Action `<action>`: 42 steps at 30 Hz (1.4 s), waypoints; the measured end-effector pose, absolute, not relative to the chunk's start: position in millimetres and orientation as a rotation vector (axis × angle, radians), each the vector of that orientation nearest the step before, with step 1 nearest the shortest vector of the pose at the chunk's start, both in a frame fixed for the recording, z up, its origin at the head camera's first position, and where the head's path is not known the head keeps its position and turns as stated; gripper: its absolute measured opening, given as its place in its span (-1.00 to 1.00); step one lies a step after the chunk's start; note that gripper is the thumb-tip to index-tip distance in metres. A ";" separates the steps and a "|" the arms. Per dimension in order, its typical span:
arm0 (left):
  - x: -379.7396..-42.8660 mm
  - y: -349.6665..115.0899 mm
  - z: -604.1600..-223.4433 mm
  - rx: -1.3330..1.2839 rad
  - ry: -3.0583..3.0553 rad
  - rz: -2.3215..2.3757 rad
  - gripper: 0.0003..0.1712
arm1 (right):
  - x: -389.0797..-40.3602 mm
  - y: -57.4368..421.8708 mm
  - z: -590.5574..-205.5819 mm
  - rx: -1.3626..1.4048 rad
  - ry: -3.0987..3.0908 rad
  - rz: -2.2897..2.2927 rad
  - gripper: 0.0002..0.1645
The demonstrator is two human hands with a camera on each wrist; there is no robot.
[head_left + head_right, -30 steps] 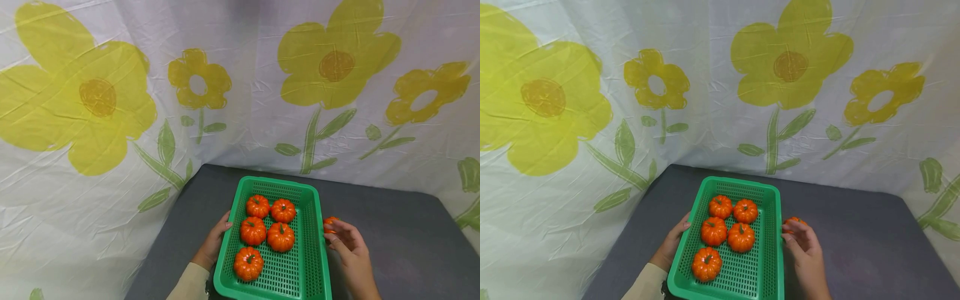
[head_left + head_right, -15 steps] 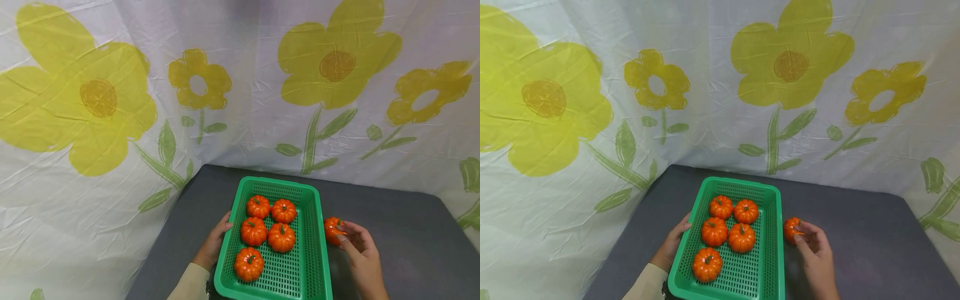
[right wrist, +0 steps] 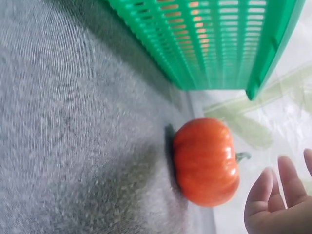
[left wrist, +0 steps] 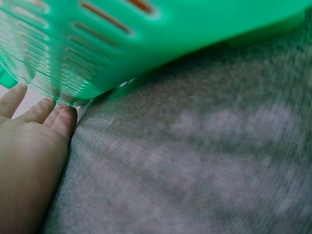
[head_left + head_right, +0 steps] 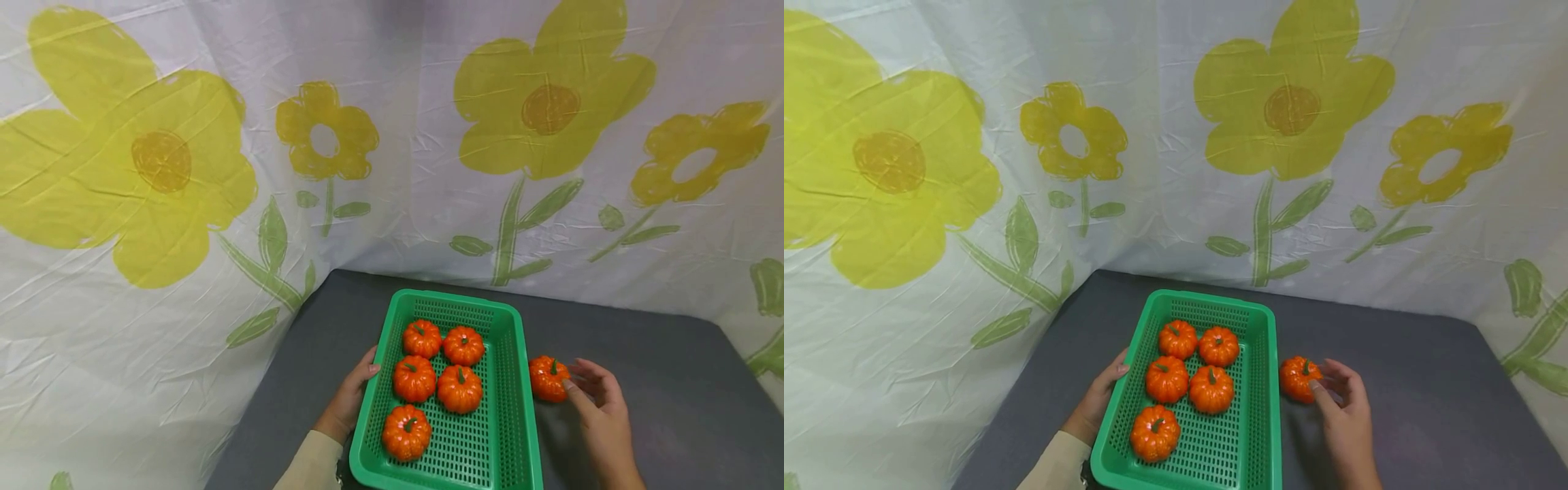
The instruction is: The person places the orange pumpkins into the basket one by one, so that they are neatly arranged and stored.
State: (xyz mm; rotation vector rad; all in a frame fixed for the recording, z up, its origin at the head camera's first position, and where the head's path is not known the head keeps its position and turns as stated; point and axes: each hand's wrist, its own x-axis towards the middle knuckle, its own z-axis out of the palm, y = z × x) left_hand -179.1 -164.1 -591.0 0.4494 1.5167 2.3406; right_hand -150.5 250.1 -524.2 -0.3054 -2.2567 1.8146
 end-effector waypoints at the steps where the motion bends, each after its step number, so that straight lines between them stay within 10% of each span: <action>1: -179.2 -164.2 -591.5 0.449 1.516 2.341 -0.16 | -151.3 250.6 -524.6 -0.310 -2.261 1.799 -0.43; 42: -180.4 -164.5 -593.5 0.461 1.500 2.351 -0.16 | -178.5 248.5 -576.0 -0.363 -2.452 1.744 0.03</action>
